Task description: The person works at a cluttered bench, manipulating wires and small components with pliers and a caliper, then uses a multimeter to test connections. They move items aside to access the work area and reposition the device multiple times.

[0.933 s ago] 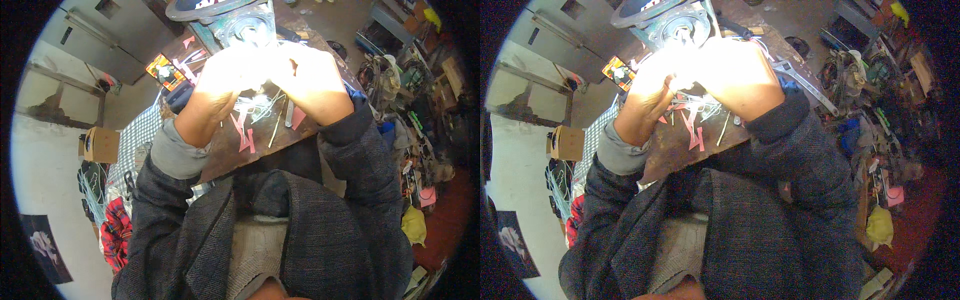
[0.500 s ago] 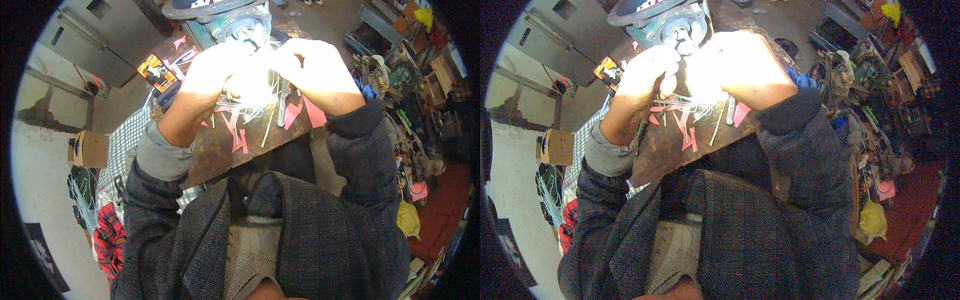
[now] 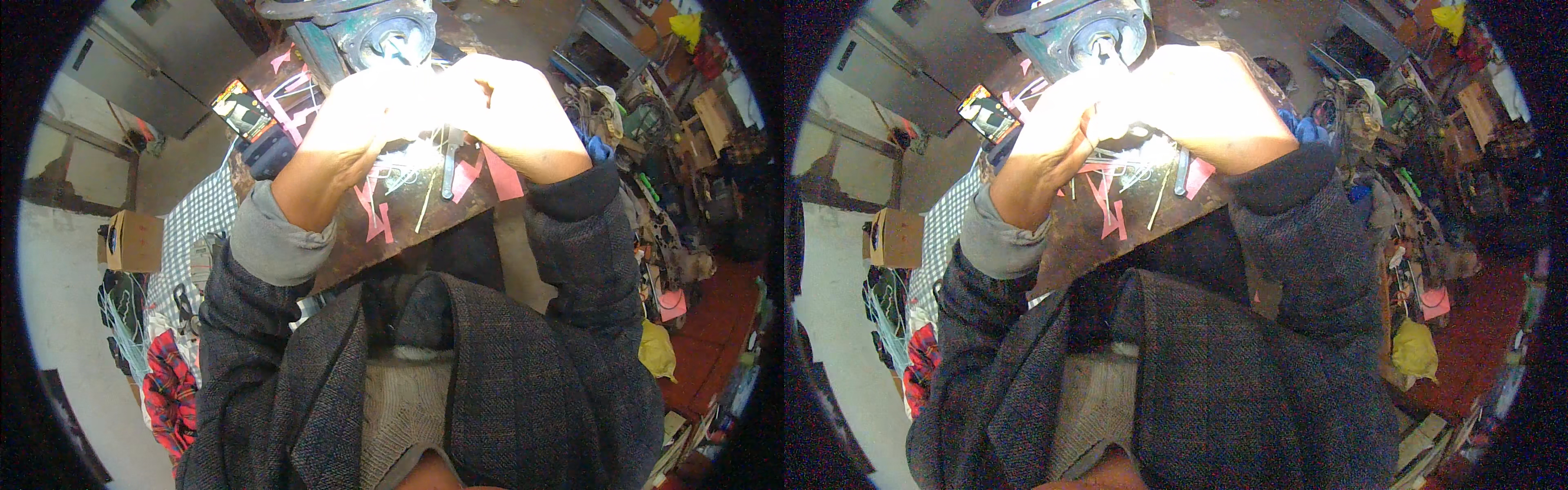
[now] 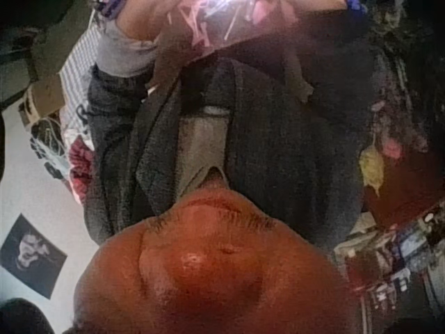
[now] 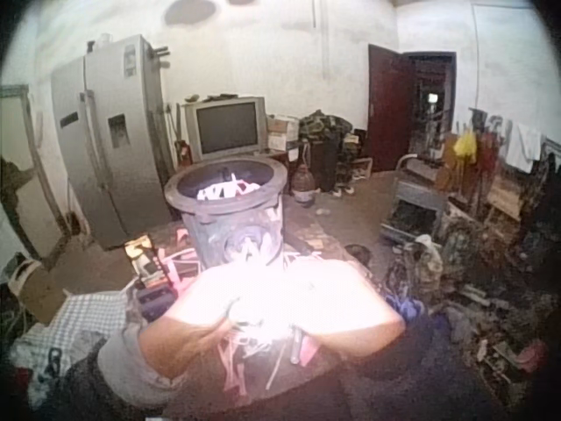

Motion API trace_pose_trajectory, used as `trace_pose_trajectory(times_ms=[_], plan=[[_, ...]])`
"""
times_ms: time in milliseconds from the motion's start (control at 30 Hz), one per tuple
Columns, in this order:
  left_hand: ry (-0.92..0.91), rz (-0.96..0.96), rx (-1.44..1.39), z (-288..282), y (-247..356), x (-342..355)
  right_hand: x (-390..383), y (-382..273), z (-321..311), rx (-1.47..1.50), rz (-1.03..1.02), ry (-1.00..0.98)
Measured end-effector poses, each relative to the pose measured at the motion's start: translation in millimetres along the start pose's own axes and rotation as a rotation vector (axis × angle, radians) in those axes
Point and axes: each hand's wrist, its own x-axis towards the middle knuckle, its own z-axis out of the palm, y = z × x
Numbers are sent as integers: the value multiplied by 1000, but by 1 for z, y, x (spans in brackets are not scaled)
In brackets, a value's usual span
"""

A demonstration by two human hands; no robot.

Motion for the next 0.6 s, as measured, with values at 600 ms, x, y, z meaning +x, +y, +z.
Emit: trace_pose_trajectory(times_ms=[600], plan=[[13,-75,-296,-8,-35,9,0,24,33,-597,-491,250]])
